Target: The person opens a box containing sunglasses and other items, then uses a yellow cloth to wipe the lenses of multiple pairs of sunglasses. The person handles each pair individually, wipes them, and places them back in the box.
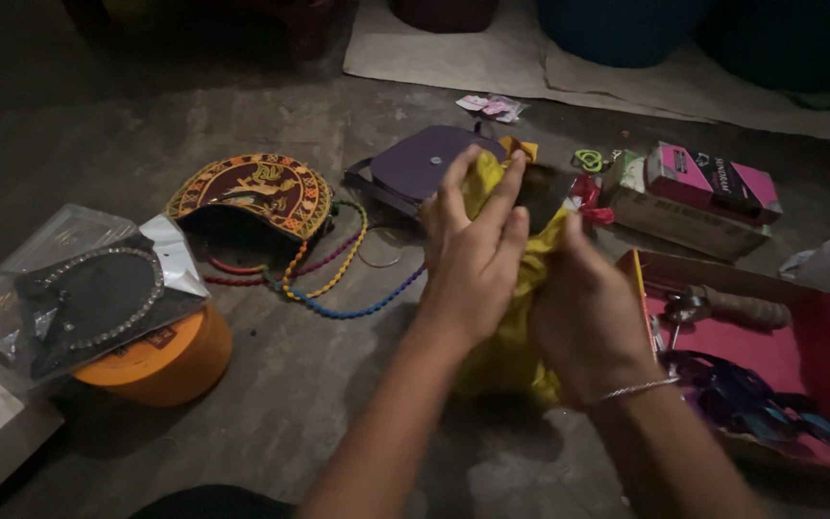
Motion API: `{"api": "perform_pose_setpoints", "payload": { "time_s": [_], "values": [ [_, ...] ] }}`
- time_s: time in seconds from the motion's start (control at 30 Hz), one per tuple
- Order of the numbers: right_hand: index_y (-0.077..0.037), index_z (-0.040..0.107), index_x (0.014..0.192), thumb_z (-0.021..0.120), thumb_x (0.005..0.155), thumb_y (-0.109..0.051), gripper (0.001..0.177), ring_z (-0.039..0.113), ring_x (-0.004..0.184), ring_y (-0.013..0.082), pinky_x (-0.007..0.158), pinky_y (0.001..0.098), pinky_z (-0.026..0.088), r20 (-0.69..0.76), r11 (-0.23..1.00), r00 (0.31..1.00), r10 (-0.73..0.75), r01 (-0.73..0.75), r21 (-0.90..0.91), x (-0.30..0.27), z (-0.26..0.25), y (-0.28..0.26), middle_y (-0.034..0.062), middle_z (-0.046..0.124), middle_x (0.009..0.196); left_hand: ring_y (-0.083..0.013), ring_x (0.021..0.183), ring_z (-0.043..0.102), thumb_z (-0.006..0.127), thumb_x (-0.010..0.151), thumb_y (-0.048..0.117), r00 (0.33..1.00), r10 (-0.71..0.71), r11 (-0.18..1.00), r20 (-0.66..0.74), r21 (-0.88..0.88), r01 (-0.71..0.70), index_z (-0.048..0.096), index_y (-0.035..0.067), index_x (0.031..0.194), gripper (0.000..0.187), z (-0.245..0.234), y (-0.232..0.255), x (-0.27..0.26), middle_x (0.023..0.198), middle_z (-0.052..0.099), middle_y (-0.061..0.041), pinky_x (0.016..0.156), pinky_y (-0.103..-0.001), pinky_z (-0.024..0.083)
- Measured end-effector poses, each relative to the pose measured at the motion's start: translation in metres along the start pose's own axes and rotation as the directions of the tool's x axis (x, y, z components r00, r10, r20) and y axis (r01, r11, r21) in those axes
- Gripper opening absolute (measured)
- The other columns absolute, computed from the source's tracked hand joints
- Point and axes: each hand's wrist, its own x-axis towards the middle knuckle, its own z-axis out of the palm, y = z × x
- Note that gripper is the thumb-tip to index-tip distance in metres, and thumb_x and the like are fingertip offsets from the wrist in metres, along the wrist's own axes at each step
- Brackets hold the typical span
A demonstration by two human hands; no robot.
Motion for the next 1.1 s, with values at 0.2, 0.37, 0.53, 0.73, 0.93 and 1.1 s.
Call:
{"api": "perform_pose_setpoints", "payload": {
  "time_s": [0.2,0.37,0.53,0.73,0.93,1.1],
  "values": [
    [-0.013,0.046,0.148,0.036,0.103,-0.041,0.054,0.049,0.138,0.0210,0.116,0.0412,0.033,0.123,0.995,0.992,0.036,-0.024,-0.097,-0.010,0.017,0.005,0.0045,0.055,0.148,-0.0366,0.161,0.023,0.036,0.108,0.046,0.987,-0.130,0.978,0.095,-0.154,0.143,0.053,0.025,0.153,0.052,-0.008,-0.002,0.003,0.165,0.042,-0.007,0.130,-0.052,0.010],
    [-0.008,0.046,0.143,0.031,0.104,-0.047,0.058,0.051,0.138,0.0274,0.115,0.0465,0.041,0.099,1.000,0.995,-0.017,0.017,0.009,-0.002,0.028,-0.019,0.0110,0.057,0.140,-0.0405,0.166,0.024,0.036,0.113,0.049,1.000,0.002,0.959,0.027,-0.283,0.006,0.048,0.020,0.158,0.055,-0.002,0.009,0.003,0.169,0.042,-0.011,0.137,-0.049,0.016],
    [-0.008,0.048,0.144,0.030,0.103,-0.054,0.064,0.054,0.134,0.0263,0.113,0.0426,0.045,0.198,0.997,0.977,-0.077,0.070,0.044,0.003,0.035,-0.014,0.0111,0.058,0.141,-0.0433,0.164,0.019,0.032,0.112,0.055,1.000,-0.002,0.968,-0.017,-0.250,-0.002,0.029,0.020,0.165,0.064,0.002,0.013,-0.002,0.175,0.026,-0.020,0.132,-0.053,0.015],
    [-0.001,0.052,0.135,0.033,0.101,-0.058,0.069,0.064,0.116,0.0242,0.101,0.0396,0.053,0.186,0.976,0.981,-0.062,0.098,-0.193,0.006,0.021,0.003,0.0134,0.064,0.127,-0.0465,0.161,0.018,0.030,0.111,0.058,0.992,-0.065,0.993,-0.111,-0.105,0.053,0.025,0.018,0.168,0.070,0.004,0.007,0.001,0.172,0.030,-0.025,0.130,-0.056,0.013],
    [0.002,0.063,0.120,0.039,0.108,-0.045,0.054,0.059,0.100,0.0117,0.089,0.0277,0.049,0.178,0.786,0.959,-0.220,0.282,-0.550,0.007,0.009,0.024,0.0040,0.066,0.109,-0.0387,0.146,0.048,0.030,0.113,0.056,0.976,-0.069,0.984,-0.208,-0.174,0.033,0.032,0.009,0.165,0.069,0.000,-0.004,0.002,0.150,0.054,-0.021,0.136,-0.055,0.016],
    [-0.003,0.062,0.124,0.042,0.107,-0.035,0.042,0.059,0.094,0.0077,0.083,0.0239,0.050,0.338,0.659,0.908,-0.248,0.414,-0.628,0.003,0.004,0.028,-0.0003,0.067,0.103,-0.0319,0.124,0.059,0.042,0.104,0.058,0.949,-0.290,0.884,-0.120,-0.413,0.218,0.040,0.007,0.158,0.074,-0.001,-0.007,-0.003,0.134,0.059,-0.019,0.109,-0.040,0.044]
  ]
}}
